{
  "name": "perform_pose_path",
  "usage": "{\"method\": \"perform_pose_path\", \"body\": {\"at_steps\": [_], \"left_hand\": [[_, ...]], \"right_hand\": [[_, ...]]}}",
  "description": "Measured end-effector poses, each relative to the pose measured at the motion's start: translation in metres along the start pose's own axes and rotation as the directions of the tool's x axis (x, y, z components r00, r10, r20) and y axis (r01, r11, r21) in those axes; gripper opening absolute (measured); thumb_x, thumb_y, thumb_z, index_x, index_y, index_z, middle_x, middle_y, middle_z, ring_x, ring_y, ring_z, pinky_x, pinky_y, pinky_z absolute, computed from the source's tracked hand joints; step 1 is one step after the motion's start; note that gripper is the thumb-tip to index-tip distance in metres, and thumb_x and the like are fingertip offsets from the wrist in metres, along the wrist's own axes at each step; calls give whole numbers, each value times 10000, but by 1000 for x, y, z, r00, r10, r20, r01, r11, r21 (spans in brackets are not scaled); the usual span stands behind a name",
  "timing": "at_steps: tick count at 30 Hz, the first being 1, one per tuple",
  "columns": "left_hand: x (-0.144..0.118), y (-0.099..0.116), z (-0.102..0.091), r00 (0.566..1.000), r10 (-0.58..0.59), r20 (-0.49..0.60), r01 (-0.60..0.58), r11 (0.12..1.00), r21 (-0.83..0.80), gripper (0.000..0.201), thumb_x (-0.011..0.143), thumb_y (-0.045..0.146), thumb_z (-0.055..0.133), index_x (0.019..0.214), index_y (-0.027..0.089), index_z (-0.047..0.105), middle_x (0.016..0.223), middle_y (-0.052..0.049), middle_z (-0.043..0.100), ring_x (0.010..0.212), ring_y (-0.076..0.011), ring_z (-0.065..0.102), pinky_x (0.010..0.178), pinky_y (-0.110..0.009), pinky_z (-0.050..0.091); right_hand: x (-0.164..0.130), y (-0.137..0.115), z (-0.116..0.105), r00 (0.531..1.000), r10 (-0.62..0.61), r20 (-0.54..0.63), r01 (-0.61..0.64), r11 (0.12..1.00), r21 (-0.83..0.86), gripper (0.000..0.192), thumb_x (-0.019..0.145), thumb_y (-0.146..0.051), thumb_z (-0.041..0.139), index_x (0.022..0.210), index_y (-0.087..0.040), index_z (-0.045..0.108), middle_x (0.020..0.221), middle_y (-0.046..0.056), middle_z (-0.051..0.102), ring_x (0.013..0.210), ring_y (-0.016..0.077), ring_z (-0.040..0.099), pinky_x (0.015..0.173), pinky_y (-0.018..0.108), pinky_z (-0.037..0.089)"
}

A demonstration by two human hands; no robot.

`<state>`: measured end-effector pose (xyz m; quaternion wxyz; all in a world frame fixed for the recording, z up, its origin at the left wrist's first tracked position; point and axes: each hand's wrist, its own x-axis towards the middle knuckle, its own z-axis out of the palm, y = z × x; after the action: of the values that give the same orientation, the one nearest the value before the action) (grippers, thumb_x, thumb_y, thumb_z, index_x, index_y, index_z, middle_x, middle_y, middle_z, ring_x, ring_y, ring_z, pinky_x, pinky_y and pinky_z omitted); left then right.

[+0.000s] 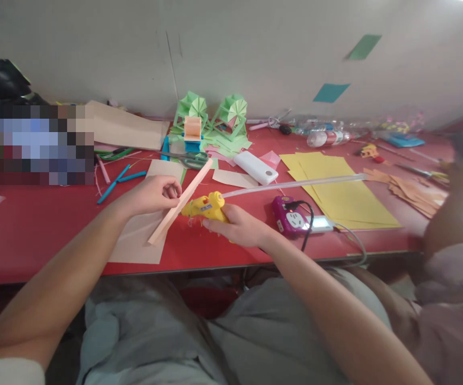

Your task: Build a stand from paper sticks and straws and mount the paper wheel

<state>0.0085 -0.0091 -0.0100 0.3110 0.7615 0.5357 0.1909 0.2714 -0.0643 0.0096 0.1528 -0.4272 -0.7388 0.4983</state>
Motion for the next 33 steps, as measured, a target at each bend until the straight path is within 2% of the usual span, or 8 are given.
{"method": "perform_pose_path", "body": {"at_steps": [5,13,21,27,33], "left_hand": [[0,2,4,1000,6,11,-6,1000,26,154,663,215,627,815,196,623,762,-19,683,693,-170,650,610,-277,484],[1,2,6,1000,10,4,-10,999,48,149,657,217,633,805,195,623,782,-22,692,693,-167,649,618,-279,486],[1,0,6,1000,17,11,-18,1000,24,133,657,209,628,789,200,616,786,-26,695,703,-177,655,609,-283,484],[1,1,5,1000,11,27,-11,1000,26,135,660,207,626,795,200,614,791,-26,692,699,-174,653,612,-284,484],[1,0,4,1000,18,25,-18,1000,25,127,667,205,624,794,199,609,784,-26,686,689,-173,650,606,-284,485]], "right_hand": [[-5,-5,13,986,-74,148,75,997,3,294,927,-453,571,884,-164,595,694,-30,512,613,103,448,561,238,392],[0,-7,24,962,-139,236,148,989,-21,276,946,-422,549,884,-158,600,736,-25,509,653,111,442,592,240,401],[2,-9,27,948,-166,273,174,985,-5,275,963,-393,535,1004,-149,654,845,7,620,718,132,519,677,262,456],[4,-9,26,949,-161,273,181,982,-48,271,962,-396,533,969,-152,651,833,6,608,731,140,530,683,267,441],[5,-10,24,951,-140,275,171,981,-92,267,965,-401,512,854,-170,585,764,-14,534,675,124,477,632,264,398]]}}
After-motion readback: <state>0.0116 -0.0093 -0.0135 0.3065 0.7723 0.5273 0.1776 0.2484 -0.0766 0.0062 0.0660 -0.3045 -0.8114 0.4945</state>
